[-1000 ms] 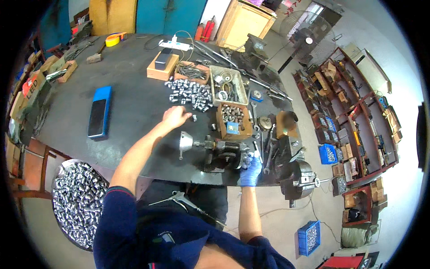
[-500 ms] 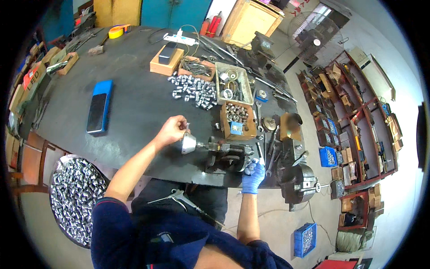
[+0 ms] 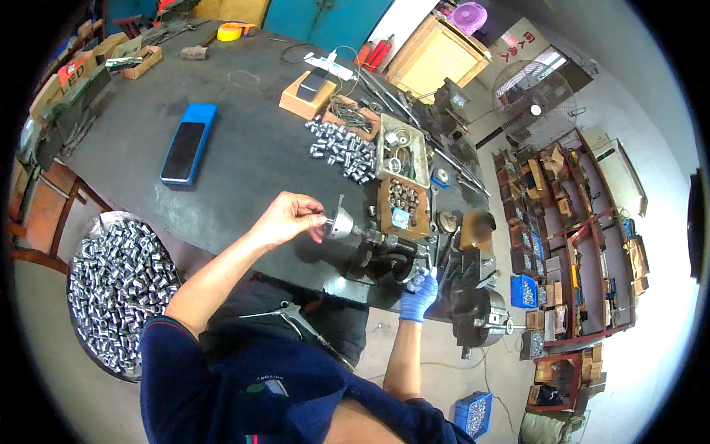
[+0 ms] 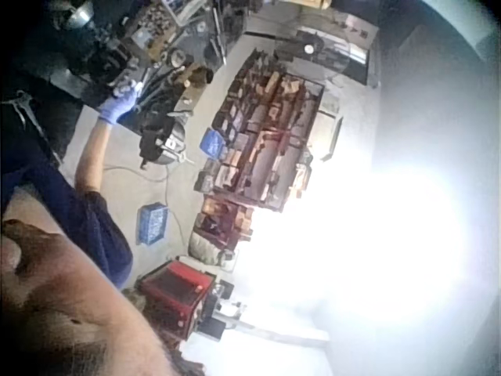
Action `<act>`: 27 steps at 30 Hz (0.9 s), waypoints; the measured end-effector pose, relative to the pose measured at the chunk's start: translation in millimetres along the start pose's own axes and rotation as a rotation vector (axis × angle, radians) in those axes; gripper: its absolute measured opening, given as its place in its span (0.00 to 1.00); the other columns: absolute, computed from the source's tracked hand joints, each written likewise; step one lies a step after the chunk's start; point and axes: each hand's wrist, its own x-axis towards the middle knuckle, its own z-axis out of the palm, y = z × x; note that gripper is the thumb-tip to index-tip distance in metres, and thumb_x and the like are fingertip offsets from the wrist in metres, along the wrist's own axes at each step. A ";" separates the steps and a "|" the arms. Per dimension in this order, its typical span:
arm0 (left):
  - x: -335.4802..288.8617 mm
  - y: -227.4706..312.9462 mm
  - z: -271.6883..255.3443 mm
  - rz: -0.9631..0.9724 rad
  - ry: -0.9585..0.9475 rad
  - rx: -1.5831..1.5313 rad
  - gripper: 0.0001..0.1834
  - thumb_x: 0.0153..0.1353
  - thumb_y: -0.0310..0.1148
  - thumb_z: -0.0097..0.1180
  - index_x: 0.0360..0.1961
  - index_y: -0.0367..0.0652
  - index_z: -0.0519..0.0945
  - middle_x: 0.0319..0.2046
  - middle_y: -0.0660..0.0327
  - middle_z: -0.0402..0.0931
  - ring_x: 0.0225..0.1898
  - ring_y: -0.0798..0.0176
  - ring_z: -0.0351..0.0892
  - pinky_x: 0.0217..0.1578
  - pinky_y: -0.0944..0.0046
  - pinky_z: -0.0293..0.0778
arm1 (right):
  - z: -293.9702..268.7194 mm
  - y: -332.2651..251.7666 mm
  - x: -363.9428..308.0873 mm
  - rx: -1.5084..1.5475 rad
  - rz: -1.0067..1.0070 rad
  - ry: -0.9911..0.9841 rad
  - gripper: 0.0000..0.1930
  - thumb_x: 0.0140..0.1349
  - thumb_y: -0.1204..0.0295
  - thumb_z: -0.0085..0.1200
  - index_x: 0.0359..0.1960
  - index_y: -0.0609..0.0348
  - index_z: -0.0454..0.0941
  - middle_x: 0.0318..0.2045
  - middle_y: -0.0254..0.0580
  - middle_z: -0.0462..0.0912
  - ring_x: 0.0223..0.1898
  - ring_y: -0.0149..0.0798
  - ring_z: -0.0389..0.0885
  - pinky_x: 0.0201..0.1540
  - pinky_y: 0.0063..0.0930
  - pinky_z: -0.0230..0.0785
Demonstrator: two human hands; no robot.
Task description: The person picks up metal components one at a time from a large container, places them into a machine for measurement, and then places the components into a smaller wooden box after the measurement is taken.
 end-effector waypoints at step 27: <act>3.7 0.9 -1.6 -0.090 0.030 0.105 0.11 0.57 0.29 0.54 0.31 0.27 0.75 0.20 0.56 0.75 0.20 0.66 0.76 0.21 0.68 0.74 | 77.1 -73.5 27.0 0.015 0.001 -0.415 0.13 0.62 0.61 0.46 0.29 0.58 0.71 0.22 0.35 0.76 0.11 0.24 0.64 0.08 0.18 0.54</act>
